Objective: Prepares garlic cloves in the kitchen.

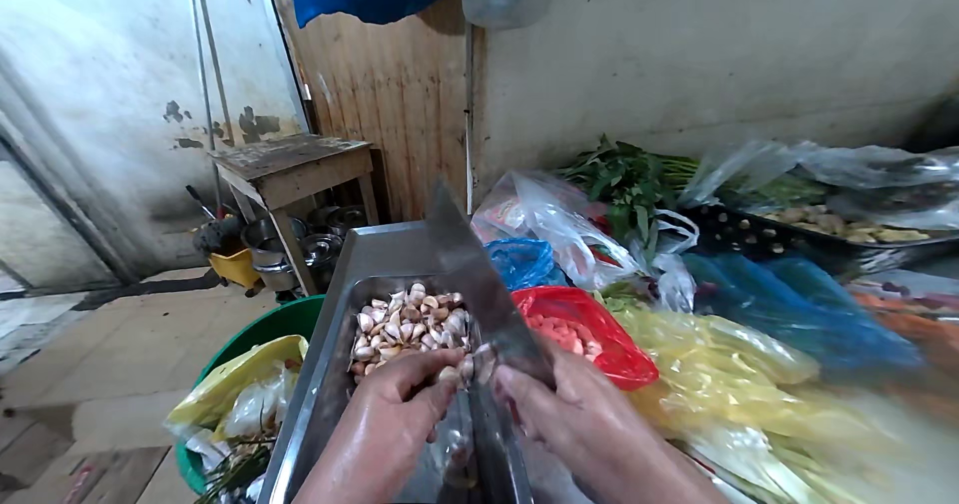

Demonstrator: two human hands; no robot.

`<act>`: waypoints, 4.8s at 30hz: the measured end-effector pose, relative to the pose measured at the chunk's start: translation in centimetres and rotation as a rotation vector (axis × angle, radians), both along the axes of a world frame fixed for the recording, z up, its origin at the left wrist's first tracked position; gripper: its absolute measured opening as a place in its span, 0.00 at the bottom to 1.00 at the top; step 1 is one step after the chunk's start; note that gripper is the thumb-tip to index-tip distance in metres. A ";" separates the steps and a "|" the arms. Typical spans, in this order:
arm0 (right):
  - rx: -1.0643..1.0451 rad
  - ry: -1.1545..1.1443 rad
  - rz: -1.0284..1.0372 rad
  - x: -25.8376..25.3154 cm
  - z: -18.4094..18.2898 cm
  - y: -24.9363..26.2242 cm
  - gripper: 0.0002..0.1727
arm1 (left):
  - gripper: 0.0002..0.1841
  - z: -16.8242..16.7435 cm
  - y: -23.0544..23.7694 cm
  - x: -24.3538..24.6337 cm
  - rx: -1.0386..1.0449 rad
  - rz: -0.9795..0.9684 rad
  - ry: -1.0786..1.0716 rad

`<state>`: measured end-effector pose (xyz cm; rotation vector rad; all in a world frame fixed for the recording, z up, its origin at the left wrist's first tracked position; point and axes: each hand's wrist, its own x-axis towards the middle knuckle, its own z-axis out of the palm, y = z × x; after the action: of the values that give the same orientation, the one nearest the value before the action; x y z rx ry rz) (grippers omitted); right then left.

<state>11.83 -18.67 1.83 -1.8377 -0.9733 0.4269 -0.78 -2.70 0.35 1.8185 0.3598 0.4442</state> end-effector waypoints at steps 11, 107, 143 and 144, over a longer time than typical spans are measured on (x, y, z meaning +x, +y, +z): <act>-0.187 -0.182 0.164 -1.3 0.5 0.2 0.23 | 0.11 -0.5 -0.4 0.3 -0.143 0.075 -0.128; -0.141 -0.072 0.112 -1.0 0.1 0.4 0.21 | 0.14 -2.1 -0.2 0.5 0.472 0.168 -0.281; -0.103 -0.171 0.002 -1.0 -0.3 0.7 0.21 | 0.22 -0.3 -1.2 0.0 0.118 -0.006 0.015; -0.090 -0.160 -0.023 -0.7 -0.3 0.7 0.21 | 0.23 -0.4 -1.0 0.1 0.083 -0.021 0.013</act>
<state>11.10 -18.00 1.48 -1.9864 -1.0548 0.3178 -0.73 -3.71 -0.03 1.9047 0.3353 0.4386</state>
